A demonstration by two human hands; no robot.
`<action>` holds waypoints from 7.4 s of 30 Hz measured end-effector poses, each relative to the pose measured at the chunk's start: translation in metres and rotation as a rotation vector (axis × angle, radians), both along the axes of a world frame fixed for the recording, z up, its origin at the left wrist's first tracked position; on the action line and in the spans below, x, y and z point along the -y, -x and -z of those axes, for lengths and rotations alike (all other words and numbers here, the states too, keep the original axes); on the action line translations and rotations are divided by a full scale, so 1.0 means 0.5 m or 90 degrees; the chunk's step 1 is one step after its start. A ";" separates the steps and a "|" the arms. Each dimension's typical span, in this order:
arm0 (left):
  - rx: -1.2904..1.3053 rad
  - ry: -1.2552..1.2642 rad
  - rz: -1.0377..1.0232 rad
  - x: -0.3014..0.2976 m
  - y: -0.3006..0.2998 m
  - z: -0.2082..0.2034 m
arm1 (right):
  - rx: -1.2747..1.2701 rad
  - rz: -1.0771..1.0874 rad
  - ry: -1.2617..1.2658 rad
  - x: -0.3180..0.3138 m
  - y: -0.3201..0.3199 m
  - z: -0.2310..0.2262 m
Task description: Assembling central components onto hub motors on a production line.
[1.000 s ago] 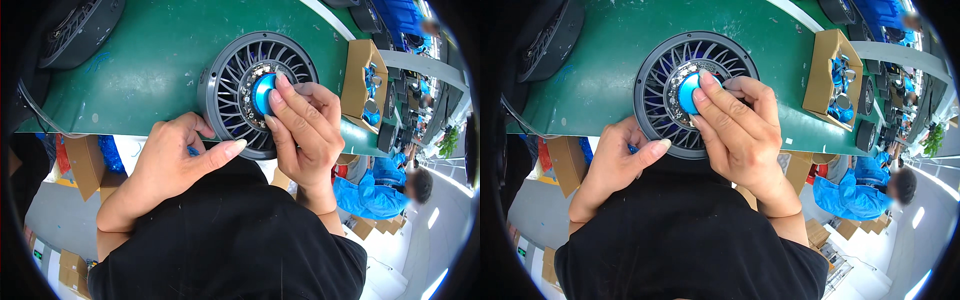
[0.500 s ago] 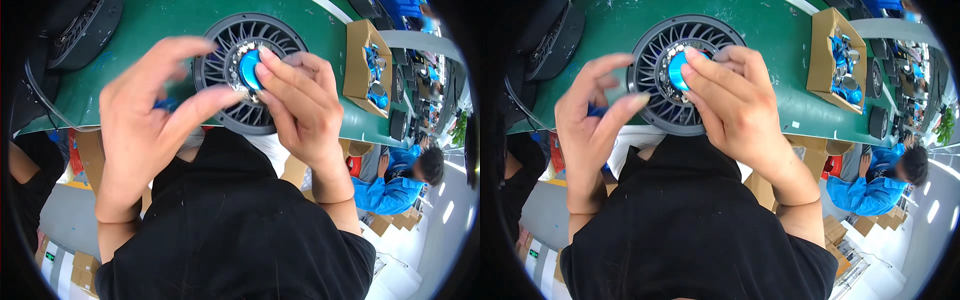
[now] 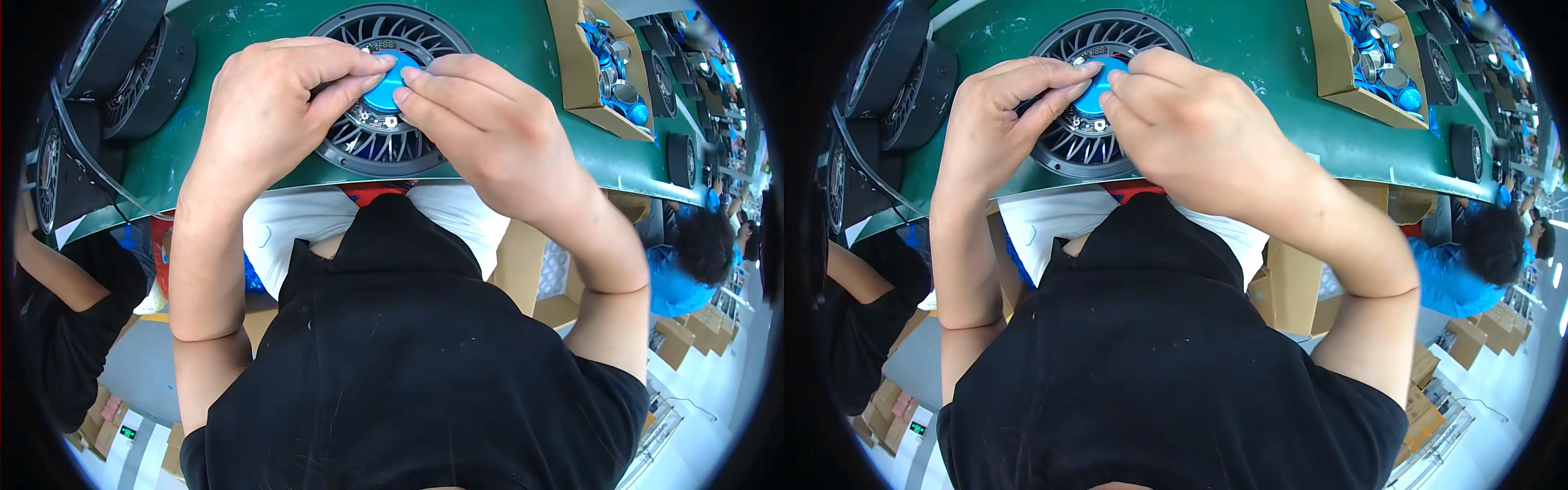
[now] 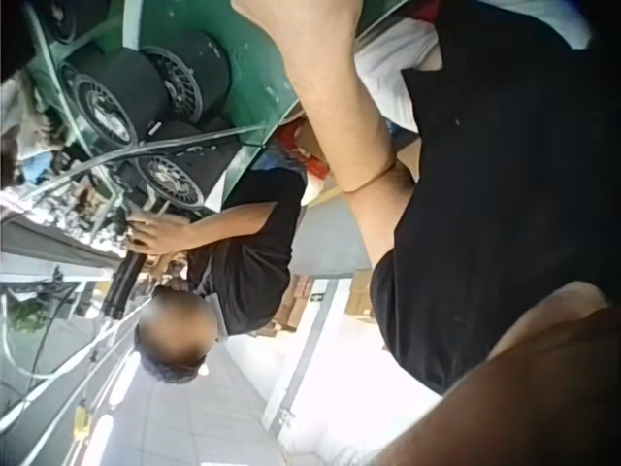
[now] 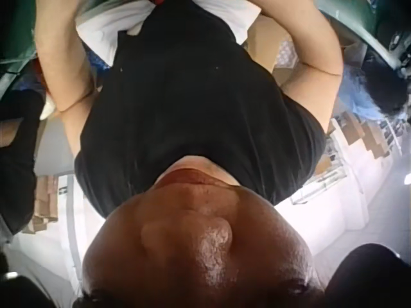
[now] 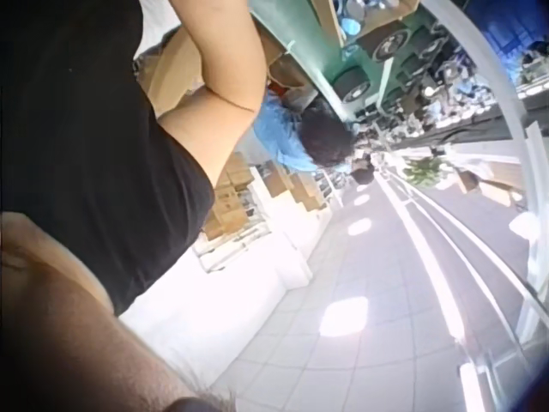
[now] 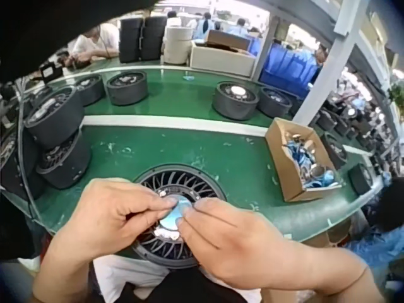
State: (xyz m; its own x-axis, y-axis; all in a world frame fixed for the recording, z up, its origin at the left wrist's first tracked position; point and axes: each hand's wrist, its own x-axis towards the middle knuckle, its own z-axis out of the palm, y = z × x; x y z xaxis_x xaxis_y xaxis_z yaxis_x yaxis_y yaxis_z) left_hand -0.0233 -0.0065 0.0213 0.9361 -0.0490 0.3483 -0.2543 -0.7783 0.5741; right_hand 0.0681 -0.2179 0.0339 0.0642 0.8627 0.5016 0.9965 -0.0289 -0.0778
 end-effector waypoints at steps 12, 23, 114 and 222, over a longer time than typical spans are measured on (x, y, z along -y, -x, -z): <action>0.060 -0.053 -0.006 0.002 -0.002 -0.006 | 0.187 -0.097 0.230 -0.033 0.012 -0.057; 0.043 -0.125 0.083 -0.002 -0.006 -0.033 | -0.037 -0.087 -0.009 -0.034 -0.102 -0.001; -0.050 1.035 -0.522 -0.196 -0.534 0.082 | -0.066 0.579 0.106 0.301 -0.339 0.008; -0.090 0.240 -0.022 -0.051 0.014 0.028 | -0.347 -0.060 0.018 -0.061 -0.038 0.016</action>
